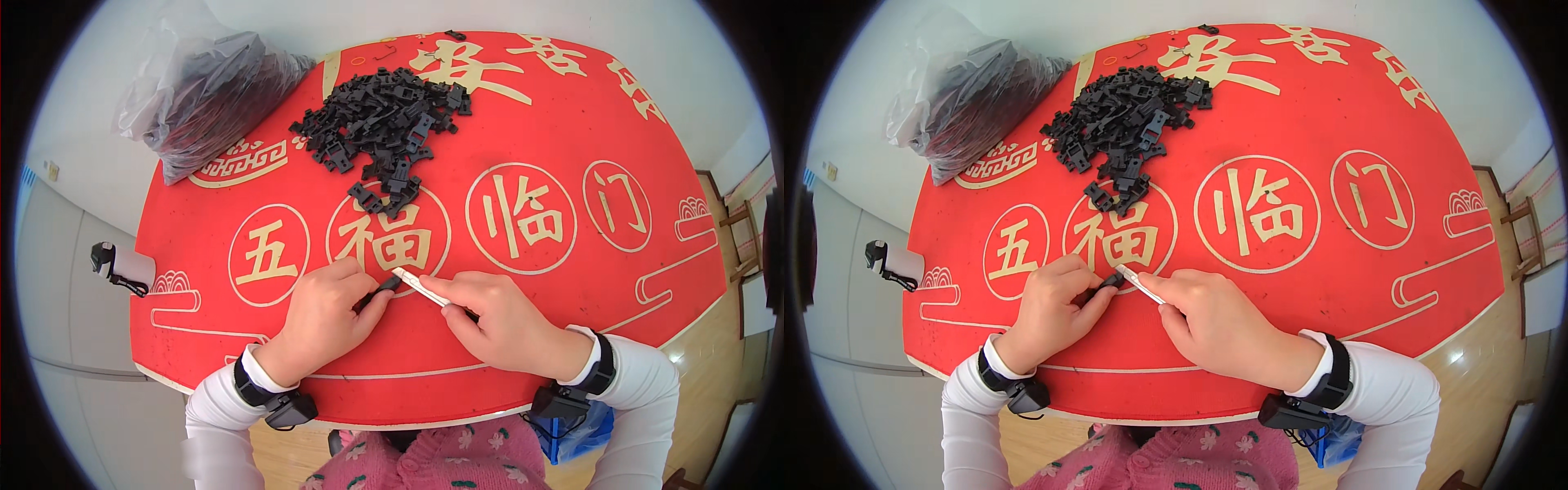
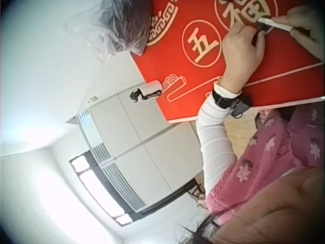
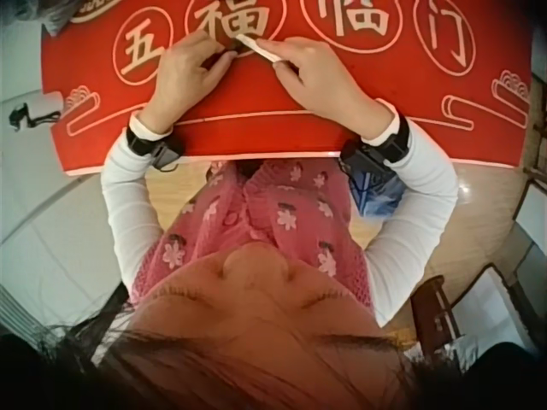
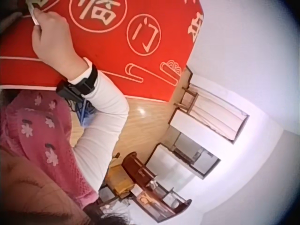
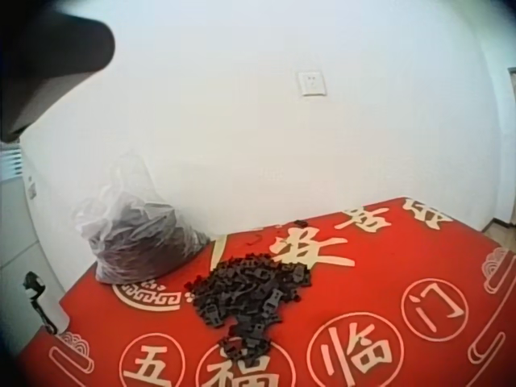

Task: Assembling small black plastic parts using a thin metal tool at a workbench.

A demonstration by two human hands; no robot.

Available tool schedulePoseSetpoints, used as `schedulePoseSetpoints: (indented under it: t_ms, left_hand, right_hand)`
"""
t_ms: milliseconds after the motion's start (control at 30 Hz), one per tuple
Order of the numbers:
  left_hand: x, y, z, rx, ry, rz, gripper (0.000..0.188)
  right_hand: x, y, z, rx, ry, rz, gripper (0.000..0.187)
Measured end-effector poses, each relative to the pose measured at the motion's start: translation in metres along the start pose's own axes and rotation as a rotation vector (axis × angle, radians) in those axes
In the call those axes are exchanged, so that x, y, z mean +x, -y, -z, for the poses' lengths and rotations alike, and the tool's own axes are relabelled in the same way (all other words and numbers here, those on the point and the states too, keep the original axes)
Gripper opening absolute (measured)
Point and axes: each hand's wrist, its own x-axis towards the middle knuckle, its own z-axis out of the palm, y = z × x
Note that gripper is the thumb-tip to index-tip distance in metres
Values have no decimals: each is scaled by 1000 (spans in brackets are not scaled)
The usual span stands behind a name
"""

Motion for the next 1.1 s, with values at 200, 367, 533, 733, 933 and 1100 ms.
schedulePoseSetpoints:
  t_ms: [200,367,533,733,933,1100]
  left_hand:
    - [-1,1,-1,13,-29,-29,10]
    - [0,0,-2,34,-33,-48,11]
    - [0,-2,-3,79,-49,-74,12]
    - [0,-2,-2,62,-39,-72,12]
    - [0,0,-3,52,-44,-73,12]
    - [0,-2,-2,39,-41,-58,12]
  right_hand:
    - [0,3,-1,-20,15,-12,42]
    - [0,3,-2,-22,23,-14,44]
    - [-2,7,-4,-62,48,-47,44]
    - [-2,3,-3,-19,19,-26,45]
    - [-2,5,-4,-39,30,-50,45]
    - [-1,5,-4,-43,29,-45,46]
